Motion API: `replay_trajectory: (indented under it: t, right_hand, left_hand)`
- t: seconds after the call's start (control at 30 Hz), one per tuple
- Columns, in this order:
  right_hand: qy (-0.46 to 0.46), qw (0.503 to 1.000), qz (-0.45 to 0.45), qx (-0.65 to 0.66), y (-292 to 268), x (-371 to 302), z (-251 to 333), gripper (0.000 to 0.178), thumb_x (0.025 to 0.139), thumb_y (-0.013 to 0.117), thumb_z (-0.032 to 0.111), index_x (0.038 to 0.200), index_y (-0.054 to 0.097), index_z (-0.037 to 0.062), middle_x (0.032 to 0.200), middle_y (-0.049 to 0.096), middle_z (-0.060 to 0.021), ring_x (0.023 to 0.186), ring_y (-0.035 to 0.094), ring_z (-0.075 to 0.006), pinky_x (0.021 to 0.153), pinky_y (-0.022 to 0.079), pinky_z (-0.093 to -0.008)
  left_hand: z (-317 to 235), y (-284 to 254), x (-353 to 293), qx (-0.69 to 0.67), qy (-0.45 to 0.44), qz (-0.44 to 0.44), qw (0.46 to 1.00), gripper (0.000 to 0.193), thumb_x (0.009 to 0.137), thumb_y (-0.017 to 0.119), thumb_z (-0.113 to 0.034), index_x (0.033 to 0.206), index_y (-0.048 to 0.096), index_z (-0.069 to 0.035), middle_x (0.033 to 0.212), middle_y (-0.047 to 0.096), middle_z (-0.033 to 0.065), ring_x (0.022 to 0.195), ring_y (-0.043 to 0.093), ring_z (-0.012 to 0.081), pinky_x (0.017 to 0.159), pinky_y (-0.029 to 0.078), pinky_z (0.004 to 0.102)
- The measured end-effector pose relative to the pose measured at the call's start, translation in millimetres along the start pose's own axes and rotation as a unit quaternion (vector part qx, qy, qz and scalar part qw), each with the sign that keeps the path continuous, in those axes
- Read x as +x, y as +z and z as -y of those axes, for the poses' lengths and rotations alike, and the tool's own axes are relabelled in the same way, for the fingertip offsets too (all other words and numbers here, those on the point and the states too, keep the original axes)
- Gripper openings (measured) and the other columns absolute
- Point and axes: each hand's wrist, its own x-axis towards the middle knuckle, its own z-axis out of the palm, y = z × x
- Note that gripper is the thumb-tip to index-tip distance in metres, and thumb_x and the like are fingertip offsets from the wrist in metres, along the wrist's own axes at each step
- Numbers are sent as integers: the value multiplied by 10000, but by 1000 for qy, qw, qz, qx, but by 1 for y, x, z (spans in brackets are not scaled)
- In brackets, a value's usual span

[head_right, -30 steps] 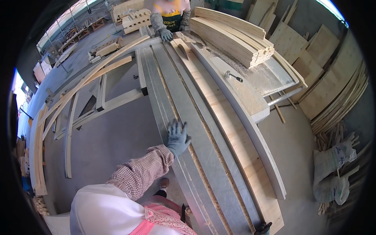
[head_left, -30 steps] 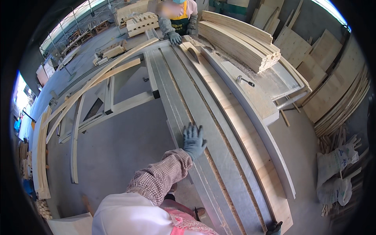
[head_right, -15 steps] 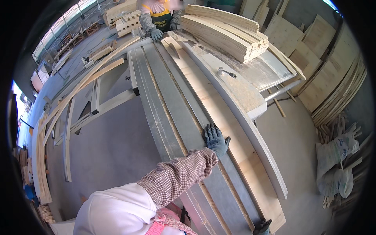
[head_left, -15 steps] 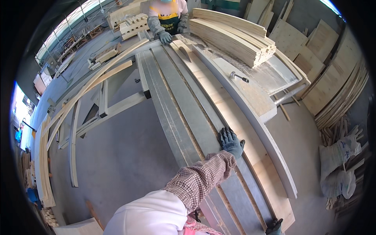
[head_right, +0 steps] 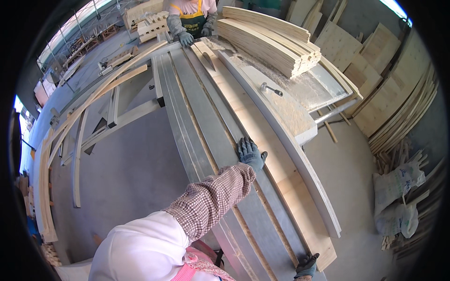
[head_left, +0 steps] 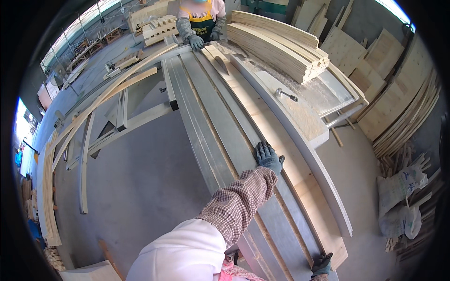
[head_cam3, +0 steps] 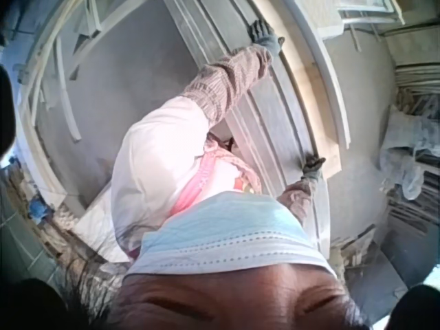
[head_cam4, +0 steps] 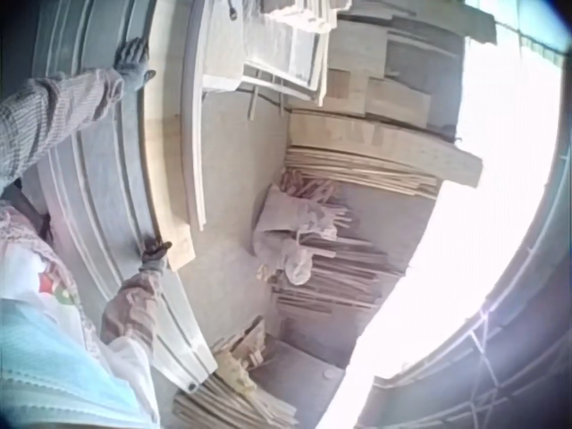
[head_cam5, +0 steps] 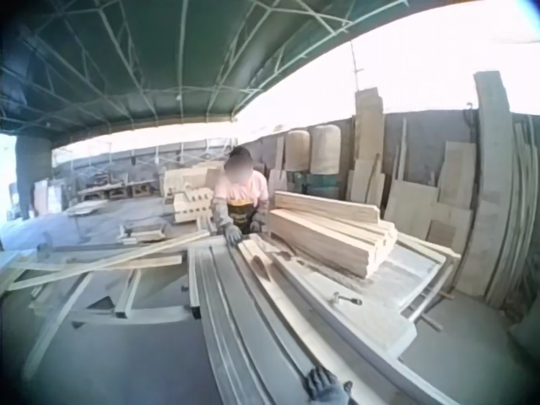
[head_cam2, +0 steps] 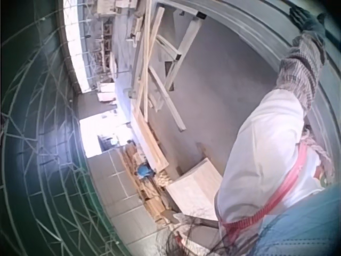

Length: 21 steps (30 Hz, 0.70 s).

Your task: The person feeds long wooden planks through a table saw, guiding them with gloved hands to cut them into shorter pieces. The cut pieces are then stacked on the table surface.

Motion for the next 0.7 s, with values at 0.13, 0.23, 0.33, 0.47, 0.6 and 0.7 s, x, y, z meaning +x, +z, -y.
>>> replay_trajectory:
  t: [0.13,0.23,0.33,0.47,0.6,0.7]
  right_hand:
    - [28,999,15,14,19,-7,-3,428,752,602,535,770,540,112,501,465,51,387,423,-55,323,349,-140]
    - [5,999,-27,-18,38,-19,-5,420,743,622,520,789,544,110,526,489,49,405,441,-59,338,371,-133]
    - [-4,999,-8,-32,52,-26,-9,503,743,617,538,917,577,68,612,492,51,481,451,-42,369,374,-112]
    - [-8,999,22,-31,67,-20,-16,524,744,617,538,950,574,57,635,504,49,490,453,-38,385,392,-107]
    - [-6,999,37,-22,78,-7,-37,567,739,619,543,1002,565,44,689,519,52,540,467,-32,416,412,-98]
    - [-7,998,39,-44,90,7,-51,680,731,624,555,1138,527,20,834,544,46,652,481,-19,468,420,-84]
  left_hand:
    - [6,-9,14,26,-13,37,999,878,792,452,-547,1345,185,81,1432,120,240,1337,50,377,1075,-18,502]
    - [10,-11,22,27,-23,48,998,883,783,467,-547,1348,189,73,1438,115,224,1339,53,367,1078,-15,494]
    - [14,-13,36,19,-35,54,998,904,767,494,-550,1353,183,64,1442,115,212,1340,53,359,1083,-10,481]
    - [33,-18,63,14,-16,110,994,862,796,465,-545,1378,158,11,1452,89,196,1347,34,345,1088,-26,466]
    - [96,-24,96,-179,39,227,956,771,786,499,-469,1377,229,-55,1446,182,139,1339,146,301,1095,125,386]
    - [136,-30,84,-226,53,197,953,648,778,521,-440,1289,377,-69,1350,360,155,1261,315,310,1038,253,409]
